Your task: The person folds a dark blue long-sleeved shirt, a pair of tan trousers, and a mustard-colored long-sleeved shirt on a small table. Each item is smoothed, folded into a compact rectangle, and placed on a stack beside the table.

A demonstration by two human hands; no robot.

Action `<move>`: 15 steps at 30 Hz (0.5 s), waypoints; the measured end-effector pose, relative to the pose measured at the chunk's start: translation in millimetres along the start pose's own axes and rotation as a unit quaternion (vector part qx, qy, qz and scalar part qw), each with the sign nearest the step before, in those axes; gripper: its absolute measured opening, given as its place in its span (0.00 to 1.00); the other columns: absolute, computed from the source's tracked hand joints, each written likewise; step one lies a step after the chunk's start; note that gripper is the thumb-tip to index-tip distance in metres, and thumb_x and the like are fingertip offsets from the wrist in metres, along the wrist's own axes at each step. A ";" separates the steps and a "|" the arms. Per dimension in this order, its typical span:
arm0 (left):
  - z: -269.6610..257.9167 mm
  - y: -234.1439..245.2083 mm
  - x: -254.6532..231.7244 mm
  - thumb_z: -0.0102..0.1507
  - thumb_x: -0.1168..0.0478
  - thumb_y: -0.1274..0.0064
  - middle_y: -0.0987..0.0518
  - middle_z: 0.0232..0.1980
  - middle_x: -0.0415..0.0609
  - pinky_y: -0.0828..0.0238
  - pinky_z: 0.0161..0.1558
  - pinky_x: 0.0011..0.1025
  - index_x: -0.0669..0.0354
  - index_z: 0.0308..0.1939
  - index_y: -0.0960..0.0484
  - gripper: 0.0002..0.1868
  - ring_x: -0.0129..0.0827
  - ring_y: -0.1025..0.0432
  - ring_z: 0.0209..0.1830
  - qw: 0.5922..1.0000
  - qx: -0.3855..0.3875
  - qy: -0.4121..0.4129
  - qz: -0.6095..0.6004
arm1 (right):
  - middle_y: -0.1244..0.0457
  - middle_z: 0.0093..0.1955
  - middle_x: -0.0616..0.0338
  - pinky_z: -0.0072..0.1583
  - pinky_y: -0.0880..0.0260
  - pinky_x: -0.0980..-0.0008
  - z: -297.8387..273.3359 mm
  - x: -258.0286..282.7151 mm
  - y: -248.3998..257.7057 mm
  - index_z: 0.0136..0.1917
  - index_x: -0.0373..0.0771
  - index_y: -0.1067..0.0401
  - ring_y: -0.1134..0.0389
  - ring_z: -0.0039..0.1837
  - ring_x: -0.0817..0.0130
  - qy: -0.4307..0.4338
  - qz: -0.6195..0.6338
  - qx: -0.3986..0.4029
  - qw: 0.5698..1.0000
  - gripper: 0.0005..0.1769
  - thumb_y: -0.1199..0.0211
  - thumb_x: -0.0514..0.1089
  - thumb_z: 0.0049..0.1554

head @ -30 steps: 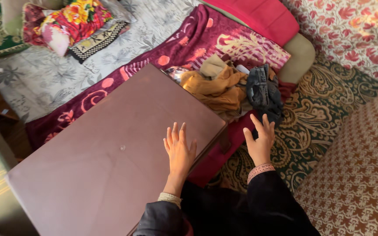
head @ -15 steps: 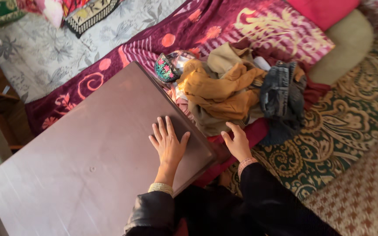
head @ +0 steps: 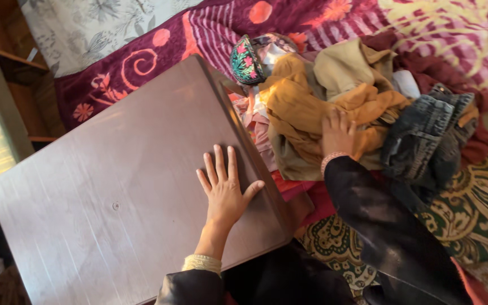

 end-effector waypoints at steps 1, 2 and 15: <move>0.1 0.4 0.4 0.58 0.25 0.51 0.59 0.83 0.63 0.74 0.73 0.66 0.59 0.80 0.54 0.60 0.63 0.68 0.82 1.000 -0.002 0.001 -0.003 | 0.41 0.79 0.57 0.77 0.51 0.45 4.1 -2.5 -2.9 0.68 0.45 0.33 0.47 0.82 0.53 -0.013 0.040 0.025 0.999 0.24 0.39 0.40 0.58; 0.7 0.9 -0.3 0.58 0.25 0.51 0.59 0.83 0.63 0.74 0.73 0.66 0.59 0.80 0.54 0.60 0.63 0.68 0.82 1.000 -0.005 -0.001 -0.008 | 0.40 0.78 0.59 0.79 0.51 0.45 7.0 -4.5 -3.8 0.64 0.46 0.31 0.46 0.83 0.54 -0.028 0.077 0.048 0.995 0.19 0.40 0.39 0.58; 2.1 4.5 5.6 0.55 0.24 0.48 0.62 0.84 0.57 0.76 0.73 0.66 0.53 0.81 0.56 0.63 0.59 0.72 0.82 0.999 0.030 -0.002 -0.034 | 0.39 0.67 0.55 0.67 0.37 0.61 41.1 -28.6 172.1 0.68 0.38 0.36 0.37 0.67 0.64 -0.170 0.849 -0.080 0.495 0.14 0.49 0.43 0.71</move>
Point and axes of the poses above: each hand's wrist, its own z-axis towards the middle knuckle, its own y-axis out of the back of the hand, x = y × z, the point moved 4 cm from there along z, towards the middle knuckle
